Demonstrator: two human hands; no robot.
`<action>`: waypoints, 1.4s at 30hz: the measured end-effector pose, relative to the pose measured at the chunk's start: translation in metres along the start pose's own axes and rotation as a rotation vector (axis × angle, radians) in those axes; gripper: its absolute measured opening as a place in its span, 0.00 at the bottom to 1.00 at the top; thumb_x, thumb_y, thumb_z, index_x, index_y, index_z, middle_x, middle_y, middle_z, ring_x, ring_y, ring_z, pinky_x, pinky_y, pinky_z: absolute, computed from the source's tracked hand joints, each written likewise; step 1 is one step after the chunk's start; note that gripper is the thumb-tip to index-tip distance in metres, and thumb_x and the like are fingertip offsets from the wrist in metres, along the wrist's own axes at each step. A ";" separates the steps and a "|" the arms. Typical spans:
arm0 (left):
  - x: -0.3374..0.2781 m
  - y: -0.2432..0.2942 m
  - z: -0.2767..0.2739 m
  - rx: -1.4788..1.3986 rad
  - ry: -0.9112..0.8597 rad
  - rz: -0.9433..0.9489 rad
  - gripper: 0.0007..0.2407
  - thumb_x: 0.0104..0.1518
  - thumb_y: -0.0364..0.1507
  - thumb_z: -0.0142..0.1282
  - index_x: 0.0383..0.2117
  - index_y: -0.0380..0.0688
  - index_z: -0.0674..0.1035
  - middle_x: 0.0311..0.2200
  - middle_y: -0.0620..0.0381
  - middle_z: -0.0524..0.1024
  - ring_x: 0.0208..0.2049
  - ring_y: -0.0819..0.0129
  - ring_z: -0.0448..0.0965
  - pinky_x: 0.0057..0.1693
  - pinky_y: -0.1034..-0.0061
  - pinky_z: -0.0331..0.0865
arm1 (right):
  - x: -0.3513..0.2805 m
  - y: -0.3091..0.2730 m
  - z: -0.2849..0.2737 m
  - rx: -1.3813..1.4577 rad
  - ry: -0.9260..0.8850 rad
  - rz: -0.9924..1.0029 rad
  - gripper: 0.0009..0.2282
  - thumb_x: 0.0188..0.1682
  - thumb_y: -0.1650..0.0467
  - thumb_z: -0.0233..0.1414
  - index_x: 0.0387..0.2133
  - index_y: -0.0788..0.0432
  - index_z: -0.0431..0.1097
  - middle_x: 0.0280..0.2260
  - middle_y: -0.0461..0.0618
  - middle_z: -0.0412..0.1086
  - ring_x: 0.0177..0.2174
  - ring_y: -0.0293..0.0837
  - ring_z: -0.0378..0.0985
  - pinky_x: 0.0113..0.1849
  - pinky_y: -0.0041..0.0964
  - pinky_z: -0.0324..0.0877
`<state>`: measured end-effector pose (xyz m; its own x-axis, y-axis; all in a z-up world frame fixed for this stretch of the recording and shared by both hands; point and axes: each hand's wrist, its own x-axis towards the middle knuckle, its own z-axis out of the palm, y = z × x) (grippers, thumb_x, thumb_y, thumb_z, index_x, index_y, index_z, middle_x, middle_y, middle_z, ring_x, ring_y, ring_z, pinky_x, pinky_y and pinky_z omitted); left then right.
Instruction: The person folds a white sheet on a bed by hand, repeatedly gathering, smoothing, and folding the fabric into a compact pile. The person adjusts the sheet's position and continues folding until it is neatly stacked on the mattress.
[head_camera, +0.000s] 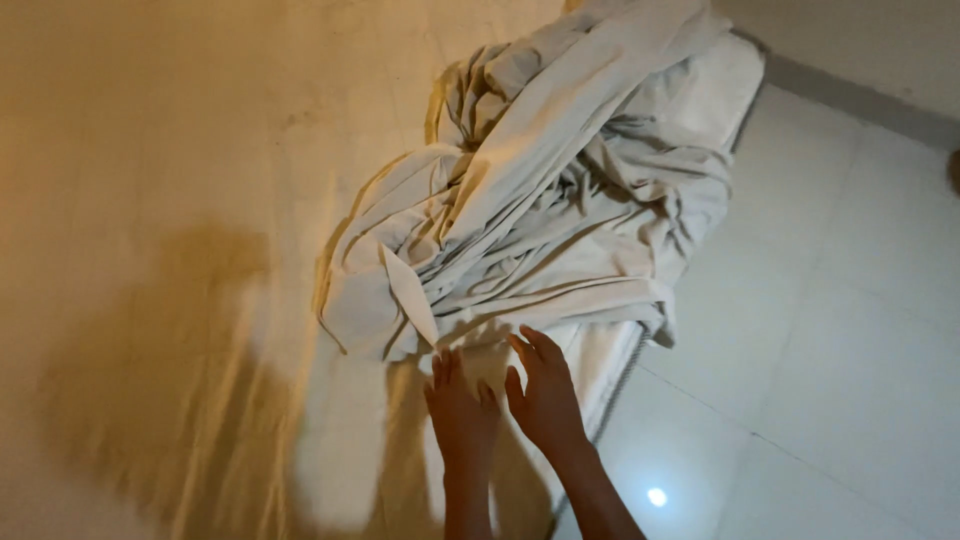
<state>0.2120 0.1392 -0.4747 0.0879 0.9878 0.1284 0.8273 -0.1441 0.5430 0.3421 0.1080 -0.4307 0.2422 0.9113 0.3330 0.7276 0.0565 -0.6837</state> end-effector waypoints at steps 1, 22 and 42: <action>0.007 -0.006 0.006 0.006 -0.007 0.002 0.28 0.53 0.29 0.55 0.62 0.33 0.66 0.65 0.40 0.62 0.68 0.47 0.57 0.68 0.50 0.46 | 0.003 0.010 0.013 0.004 0.001 0.009 0.21 0.45 0.75 0.55 0.54 0.64 0.68 0.58 0.63 0.65 0.58 0.62 0.65 0.58 0.51 0.61; 0.053 -0.045 0.079 0.088 0.253 0.202 0.26 0.53 0.32 0.49 0.62 0.36 0.70 0.68 0.42 0.62 0.69 0.46 0.57 0.67 0.42 0.49 | 0.014 0.055 0.090 -0.170 0.275 -0.156 0.17 0.47 0.74 0.54 0.50 0.65 0.70 0.52 0.63 0.71 0.54 0.64 0.69 0.59 0.55 0.60; 0.073 -0.058 0.098 0.172 0.267 0.233 0.32 0.49 0.37 0.55 0.64 0.38 0.68 0.65 0.46 0.66 0.64 0.50 0.65 0.66 0.47 0.55 | 0.006 0.069 0.099 -0.197 0.314 -0.157 0.09 0.46 0.72 0.55 0.38 0.57 0.80 0.47 0.57 0.76 0.53 0.56 0.73 0.57 0.54 0.61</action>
<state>0.2248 0.2258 -0.5785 0.1552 0.8766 0.4555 0.8850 -0.3283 0.3303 0.3300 0.1580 -0.5404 0.2808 0.7272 0.6264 0.8731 0.0775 -0.4813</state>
